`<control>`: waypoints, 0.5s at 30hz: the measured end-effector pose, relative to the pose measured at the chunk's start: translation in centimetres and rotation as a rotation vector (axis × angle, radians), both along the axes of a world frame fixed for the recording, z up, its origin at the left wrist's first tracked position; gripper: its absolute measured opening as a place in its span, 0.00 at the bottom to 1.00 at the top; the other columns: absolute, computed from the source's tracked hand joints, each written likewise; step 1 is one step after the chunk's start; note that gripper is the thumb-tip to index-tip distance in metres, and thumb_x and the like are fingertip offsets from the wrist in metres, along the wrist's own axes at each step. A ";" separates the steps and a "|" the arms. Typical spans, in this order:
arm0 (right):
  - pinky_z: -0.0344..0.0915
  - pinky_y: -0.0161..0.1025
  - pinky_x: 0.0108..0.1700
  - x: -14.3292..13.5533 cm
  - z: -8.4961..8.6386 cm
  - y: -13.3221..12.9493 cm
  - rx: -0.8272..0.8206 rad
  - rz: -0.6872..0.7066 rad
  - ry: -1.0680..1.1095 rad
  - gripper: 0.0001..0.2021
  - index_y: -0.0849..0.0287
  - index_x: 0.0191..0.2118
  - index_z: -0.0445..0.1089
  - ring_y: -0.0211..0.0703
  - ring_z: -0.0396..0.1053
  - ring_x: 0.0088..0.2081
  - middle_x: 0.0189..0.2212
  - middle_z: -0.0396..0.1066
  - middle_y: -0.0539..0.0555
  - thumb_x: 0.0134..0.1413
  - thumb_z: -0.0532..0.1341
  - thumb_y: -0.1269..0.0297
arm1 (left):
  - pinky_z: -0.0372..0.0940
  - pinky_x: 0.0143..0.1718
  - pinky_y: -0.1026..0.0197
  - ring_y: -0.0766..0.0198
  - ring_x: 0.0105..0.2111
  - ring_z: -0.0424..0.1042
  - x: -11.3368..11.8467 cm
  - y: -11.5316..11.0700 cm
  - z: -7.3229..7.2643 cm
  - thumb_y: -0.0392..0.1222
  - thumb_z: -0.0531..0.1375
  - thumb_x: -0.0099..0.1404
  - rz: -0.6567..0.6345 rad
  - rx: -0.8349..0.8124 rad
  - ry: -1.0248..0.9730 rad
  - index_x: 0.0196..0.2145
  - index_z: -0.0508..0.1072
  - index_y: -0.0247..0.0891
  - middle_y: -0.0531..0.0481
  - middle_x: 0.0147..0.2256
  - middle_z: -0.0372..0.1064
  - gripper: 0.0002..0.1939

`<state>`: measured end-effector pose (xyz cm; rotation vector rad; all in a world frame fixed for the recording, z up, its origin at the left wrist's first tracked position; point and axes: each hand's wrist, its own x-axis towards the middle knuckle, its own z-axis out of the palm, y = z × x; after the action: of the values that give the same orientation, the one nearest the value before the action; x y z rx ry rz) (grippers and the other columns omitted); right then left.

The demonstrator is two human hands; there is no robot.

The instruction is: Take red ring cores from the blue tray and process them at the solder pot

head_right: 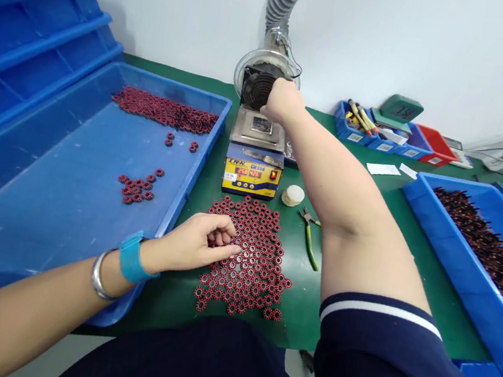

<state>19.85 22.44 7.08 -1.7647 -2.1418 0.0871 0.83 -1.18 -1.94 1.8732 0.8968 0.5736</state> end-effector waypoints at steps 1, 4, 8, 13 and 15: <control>0.64 0.57 0.55 0.0 0.6 -0.5 -0.002 -0.037 0.032 0.08 0.68 0.32 0.72 0.59 0.72 0.48 0.37 0.74 0.66 0.45 0.69 0.70 | 0.63 0.26 0.64 0.68 0.24 0.66 0.0 0.0 0.1 0.47 0.63 0.59 0.010 -0.009 -0.014 0.29 0.68 0.36 0.53 0.25 0.67 0.12; 0.69 0.45 0.48 -0.1 2.2 -3.2 -0.096 -0.132 0.227 0.09 0.68 0.27 0.71 0.45 0.74 0.38 0.29 0.73 0.59 0.50 0.67 0.66 | 0.62 0.25 0.65 0.70 0.23 0.65 0.1 0.0 0.4 0.46 0.63 0.58 0.067 -0.069 -0.103 0.30 0.68 0.36 0.54 0.24 0.66 0.11; 0.70 0.37 0.31 -0.2 1.4 -8.6 -0.282 -0.034 0.732 0.12 0.64 0.25 0.69 0.33 0.66 0.23 0.21 0.69 0.52 0.51 0.68 0.62 | 0.62 0.25 0.67 0.72 0.23 0.63 0.4 0.2 1.0 0.45 0.65 0.57 0.199 -0.220 -0.321 0.31 0.69 0.35 0.55 0.24 0.66 0.12; 0.70 0.35 0.30 -1.1 -3.4 -17.9 -0.270 0.277 0.972 0.12 0.61 0.32 0.70 0.34 0.69 0.25 0.25 0.72 0.50 0.45 0.70 0.60 | 0.65 0.29 0.67 0.72 0.26 0.67 0.6 0.5 1.3 0.45 0.72 0.48 0.365 -0.378 -0.631 0.35 0.70 0.33 0.53 0.28 0.70 0.21; 0.71 0.36 0.32 -1.7 -5.2 -21.4 -0.086 0.336 0.910 0.09 0.60 0.33 0.70 0.36 0.71 0.28 0.28 0.73 0.51 0.48 0.68 0.63 | 0.67 0.30 0.67 0.72 0.26 0.69 0.8 0.2 1.4 0.45 0.73 0.46 0.371 -0.415 -0.710 0.34 0.71 0.33 0.53 0.28 0.71 0.22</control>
<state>18.15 1.09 1.91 -1.0427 -1.6997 0.8883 1.59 -0.93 -0.58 1.0120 0.7946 1.0958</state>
